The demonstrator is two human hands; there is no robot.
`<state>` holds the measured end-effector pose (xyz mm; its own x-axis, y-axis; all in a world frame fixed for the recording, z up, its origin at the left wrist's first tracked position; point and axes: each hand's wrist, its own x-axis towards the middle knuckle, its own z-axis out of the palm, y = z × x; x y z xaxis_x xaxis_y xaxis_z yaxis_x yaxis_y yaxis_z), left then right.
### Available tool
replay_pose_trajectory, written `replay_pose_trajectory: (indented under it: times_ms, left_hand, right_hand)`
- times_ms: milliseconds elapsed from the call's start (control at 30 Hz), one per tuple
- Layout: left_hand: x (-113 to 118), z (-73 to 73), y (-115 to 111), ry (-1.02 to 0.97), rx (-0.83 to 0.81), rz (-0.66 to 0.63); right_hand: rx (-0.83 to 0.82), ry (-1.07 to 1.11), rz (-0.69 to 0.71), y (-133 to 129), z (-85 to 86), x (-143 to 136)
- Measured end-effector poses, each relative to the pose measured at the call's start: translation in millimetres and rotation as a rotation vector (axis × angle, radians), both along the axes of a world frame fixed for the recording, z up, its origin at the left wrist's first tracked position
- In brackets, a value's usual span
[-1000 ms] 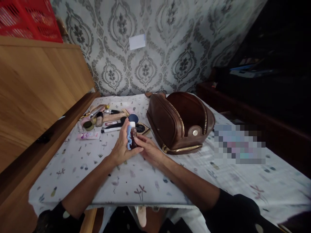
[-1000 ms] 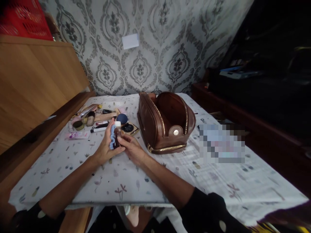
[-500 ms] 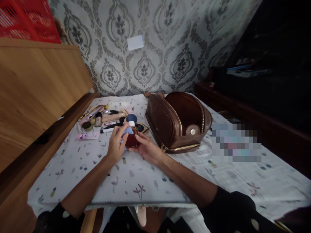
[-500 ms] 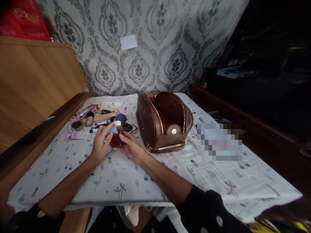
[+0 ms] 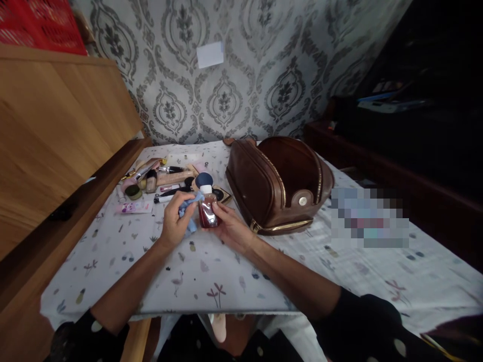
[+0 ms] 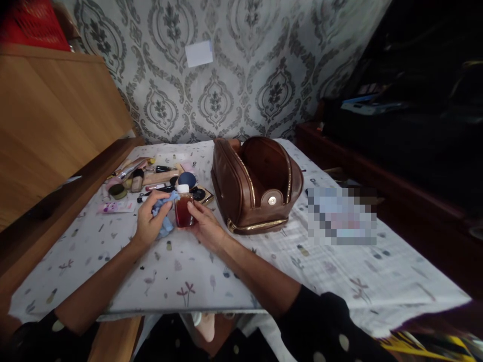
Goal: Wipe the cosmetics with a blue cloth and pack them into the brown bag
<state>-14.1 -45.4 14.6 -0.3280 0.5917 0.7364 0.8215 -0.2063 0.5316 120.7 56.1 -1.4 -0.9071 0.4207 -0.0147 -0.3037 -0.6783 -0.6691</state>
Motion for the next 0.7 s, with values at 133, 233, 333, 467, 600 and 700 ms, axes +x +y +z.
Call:
replay_pose_trajectory:
  times_ms: [133,233,333,467,600,700]
  left_hand:
    - [8.9,3.5,-2.7,0.134,-0.012,-0.106]
    - [18.0,4.1,-3.6,0.231,-0.021,-0.206]
    - [24.4,4.0,-3.7,0.262,-0.038,-0.273]
    - [23.6,5.3,-3.5,0.173,-0.031,-0.235]
    - [14.2,6.4,-2.3,0.069,0.032,-0.036]
    - [10.0,6.3,-1.8,0.084,0.040,0.015]
  right_hand:
    - [-0.032,0.006,-0.040,5.7,2.6,-0.1]
    - [-0.063,0.006,-0.092,11.1,0.9,-1.4]
    - [-0.090,-0.001,-0.168,14.8,-2.5,-2.8]
    - [-0.089,-0.028,-0.105,12.5,-3.3,-2.1]
    - [-0.065,-0.056,0.064,3.6,0.6,0.7]
    - [-0.028,-0.047,0.112,-1.2,3.1,2.0]
